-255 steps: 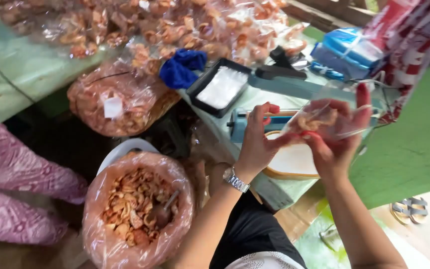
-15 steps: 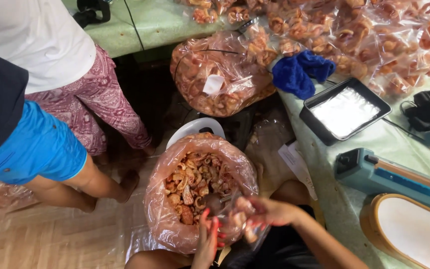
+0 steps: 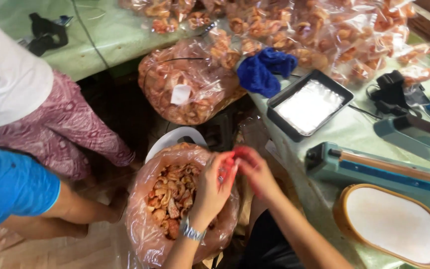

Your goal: Scooping fried food into small plastic bags and sealing them using a manual heat sealer.

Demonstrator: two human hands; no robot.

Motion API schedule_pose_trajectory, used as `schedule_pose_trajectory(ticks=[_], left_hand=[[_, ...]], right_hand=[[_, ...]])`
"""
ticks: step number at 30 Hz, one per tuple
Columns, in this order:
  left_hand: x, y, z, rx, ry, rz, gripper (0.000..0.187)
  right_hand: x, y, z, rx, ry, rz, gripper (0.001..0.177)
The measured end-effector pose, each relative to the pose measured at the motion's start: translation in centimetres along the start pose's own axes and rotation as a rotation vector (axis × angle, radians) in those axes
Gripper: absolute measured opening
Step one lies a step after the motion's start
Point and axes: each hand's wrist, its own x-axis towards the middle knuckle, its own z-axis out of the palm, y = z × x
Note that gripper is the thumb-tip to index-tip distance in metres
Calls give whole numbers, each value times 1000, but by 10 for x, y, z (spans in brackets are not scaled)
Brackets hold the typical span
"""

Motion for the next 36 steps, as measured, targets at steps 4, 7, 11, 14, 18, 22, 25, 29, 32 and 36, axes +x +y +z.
schedule_pose_trajectory(ticks=[4, 7, 11, 14, 18, 22, 25, 29, 32, 36], left_hand=[[76, 29, 55, -58, -92, 130, 21], [131, 2, 121, 25, -203, 371, 8], [181, -62, 191, 438, -598, 344, 33], [196, -82, 212, 685, -789, 324, 42], [200, -79, 216, 772, -830, 379, 37], [199, -87, 224, 783, -841, 428, 30], [198, -84, 230, 865, -837, 407, 22], [200, -76, 219, 763, -883, 332, 16], [207, -59, 199, 589, -900, 220, 12], [204, -70, 191, 518, -818, 206, 10]], right_hand=[[-62, 66, -5, 166, -158, 194, 36], [-81, 79, -6, 203, -307, 405, 23], [-79, 83, -18, 298, -323, 428, 17], [-71, 76, -33, 300, -261, 405, 17], [-64, 71, -45, 197, -183, 385, 18], [-66, 71, -46, 200, -221, 358, 18], [-68, 70, -43, 246, -242, 380, 20], [-72, 74, -43, 264, -260, 356, 18], [-71, 72, -45, 238, -263, 354, 19], [-74, 62, -40, 204, -277, 352, 18]])
